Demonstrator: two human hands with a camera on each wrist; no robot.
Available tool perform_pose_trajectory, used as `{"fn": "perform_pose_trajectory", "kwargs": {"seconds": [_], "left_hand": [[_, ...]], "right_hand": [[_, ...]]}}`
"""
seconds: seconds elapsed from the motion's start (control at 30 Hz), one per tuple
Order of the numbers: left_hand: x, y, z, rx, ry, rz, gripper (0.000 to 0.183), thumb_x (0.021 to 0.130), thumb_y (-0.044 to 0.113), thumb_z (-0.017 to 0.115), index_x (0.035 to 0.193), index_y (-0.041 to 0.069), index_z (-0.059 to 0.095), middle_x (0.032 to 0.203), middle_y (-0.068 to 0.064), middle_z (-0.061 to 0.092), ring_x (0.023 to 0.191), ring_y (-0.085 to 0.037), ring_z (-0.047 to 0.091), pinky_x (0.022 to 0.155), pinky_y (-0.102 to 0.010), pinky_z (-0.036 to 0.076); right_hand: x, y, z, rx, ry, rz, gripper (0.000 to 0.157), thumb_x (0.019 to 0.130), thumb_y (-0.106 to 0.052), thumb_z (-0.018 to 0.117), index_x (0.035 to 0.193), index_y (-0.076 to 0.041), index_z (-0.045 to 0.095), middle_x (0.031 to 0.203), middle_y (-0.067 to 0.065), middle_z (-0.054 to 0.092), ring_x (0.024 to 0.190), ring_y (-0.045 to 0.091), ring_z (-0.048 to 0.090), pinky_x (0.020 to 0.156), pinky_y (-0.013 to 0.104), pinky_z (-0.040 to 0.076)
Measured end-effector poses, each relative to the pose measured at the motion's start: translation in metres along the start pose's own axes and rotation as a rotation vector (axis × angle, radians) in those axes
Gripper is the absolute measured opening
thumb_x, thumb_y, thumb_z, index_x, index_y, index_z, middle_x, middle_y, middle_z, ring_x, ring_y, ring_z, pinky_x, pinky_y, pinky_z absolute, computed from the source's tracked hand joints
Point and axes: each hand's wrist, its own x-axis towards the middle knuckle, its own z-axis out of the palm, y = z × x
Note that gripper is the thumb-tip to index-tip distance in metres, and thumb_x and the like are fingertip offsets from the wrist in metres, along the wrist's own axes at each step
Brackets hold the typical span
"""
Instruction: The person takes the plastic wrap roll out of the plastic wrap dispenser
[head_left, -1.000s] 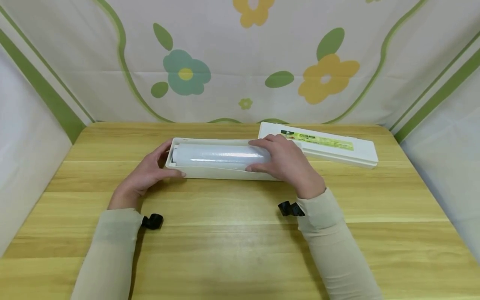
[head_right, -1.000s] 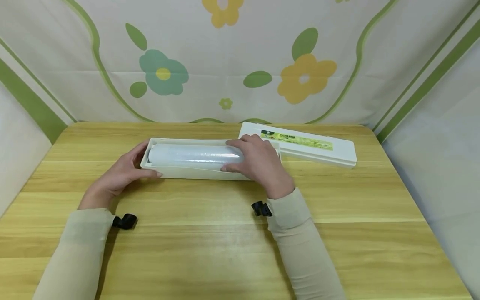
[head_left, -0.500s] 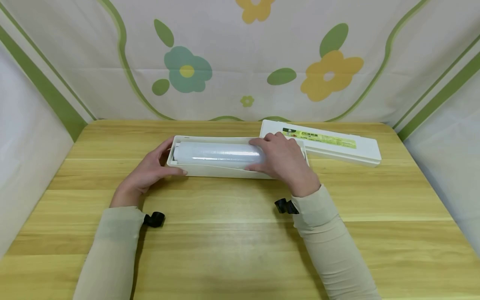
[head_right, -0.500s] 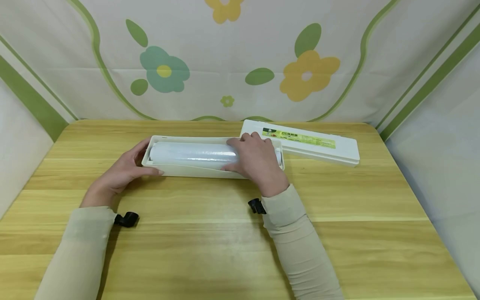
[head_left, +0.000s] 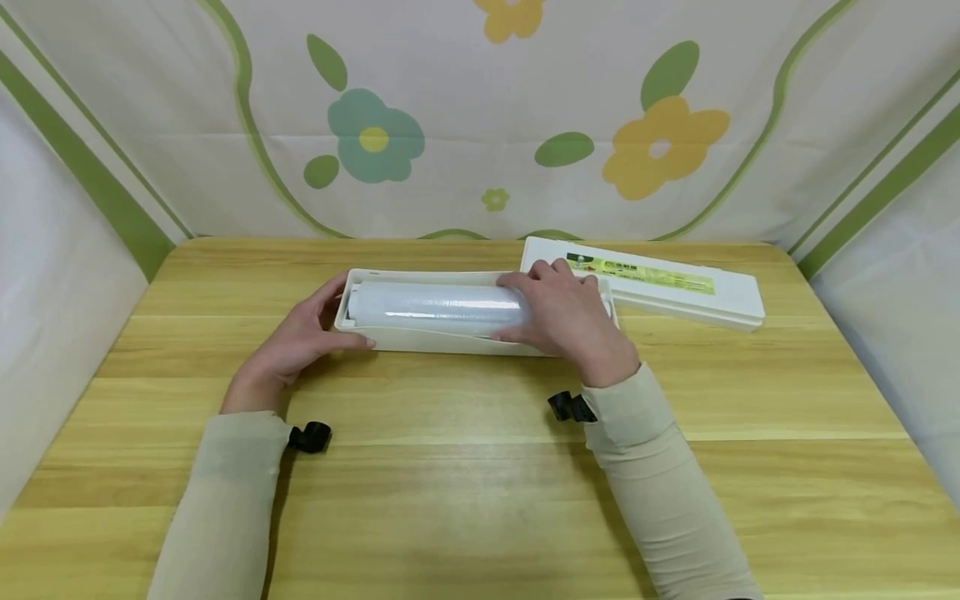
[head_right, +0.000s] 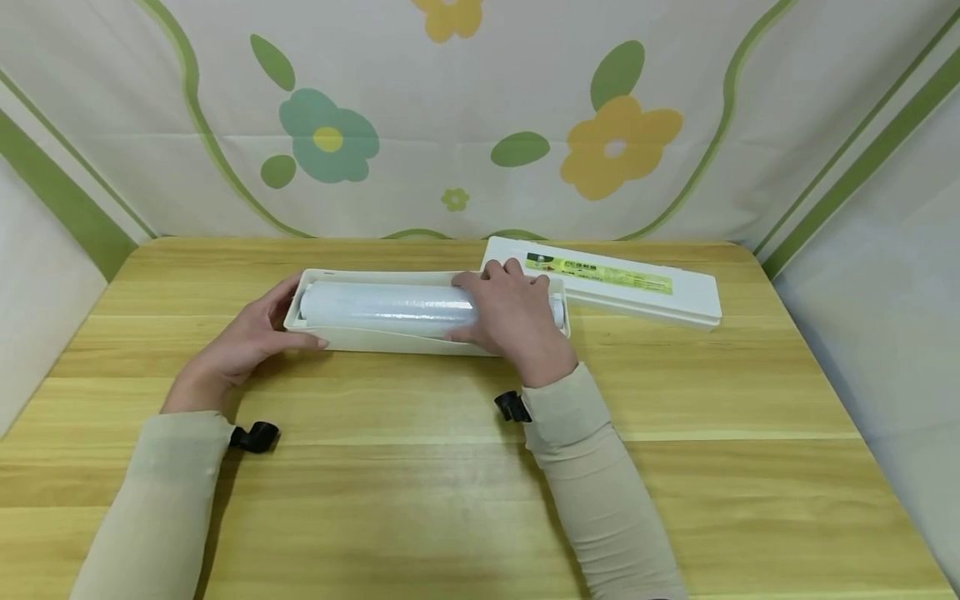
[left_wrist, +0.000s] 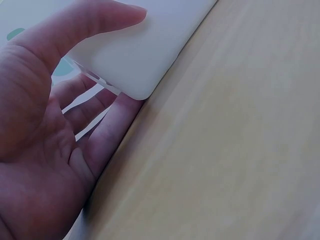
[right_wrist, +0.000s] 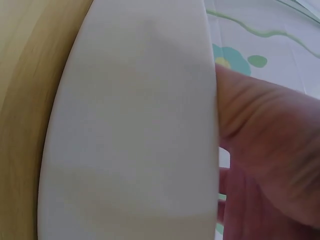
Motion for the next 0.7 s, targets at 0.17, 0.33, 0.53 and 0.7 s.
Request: {"fn": "perform_pose_trajectory", "kwargs": {"seconds": [0.17,0.33,0.53,0.7], "left_hand": [[0.0002,0.0004,0.0007,-0.008,-0.001,-0.007,0.104,0.086,0.008,0.09,0.168,0.036,0.034,0.154,-0.003,0.046,0.131,-0.024,0.046,0.101,-0.023,0.047],[0.0,0.0007,0.0012,-0.01,-0.009,-0.015,0.105,0.086,0.009,0.09,0.169,0.037,0.032,0.159,-0.003,0.044,0.135,-0.024,0.045,0.105,-0.024,0.045],[0.0,0.0009,0.0021,-0.01,-0.006,-0.013,0.104,0.086,0.01,0.09,0.169,0.037,0.033,0.154,-0.003,0.046,0.131,-0.024,0.045,0.103,-0.025,0.046],[-0.0002,0.0001,0.0019,0.006,0.002,-0.005,0.104,0.086,0.011,0.091,0.169,0.037,0.033,0.151,-0.003,0.048,0.129,-0.023,0.045,0.1,-0.023,0.047]], "right_hand": [[-0.0012,-0.0017,0.0006,-0.007,0.0,-0.004,0.076,0.09,-0.062,0.082,0.153,-0.027,0.058,0.137,0.012,0.063,0.126,0.037,0.052,0.1,0.064,0.045],[-0.003,-0.0039,0.0013,-0.025,0.002,-0.004,0.077,0.091,-0.061,0.081,0.152,-0.022,0.057,0.135,0.013,0.063,0.124,0.037,0.052,0.099,0.063,0.045],[-0.0039,-0.0038,0.0026,-0.037,-0.005,-0.002,0.077,0.092,-0.062,0.079,0.152,-0.019,0.056,0.137,0.011,0.064,0.124,0.036,0.051,0.1,0.063,0.044],[-0.0013,0.0007,0.0053,-0.008,-0.009,-0.01,0.078,0.092,-0.062,0.079,0.153,-0.021,0.055,0.135,0.012,0.06,0.123,0.035,0.048,0.1,0.061,0.041]]}}
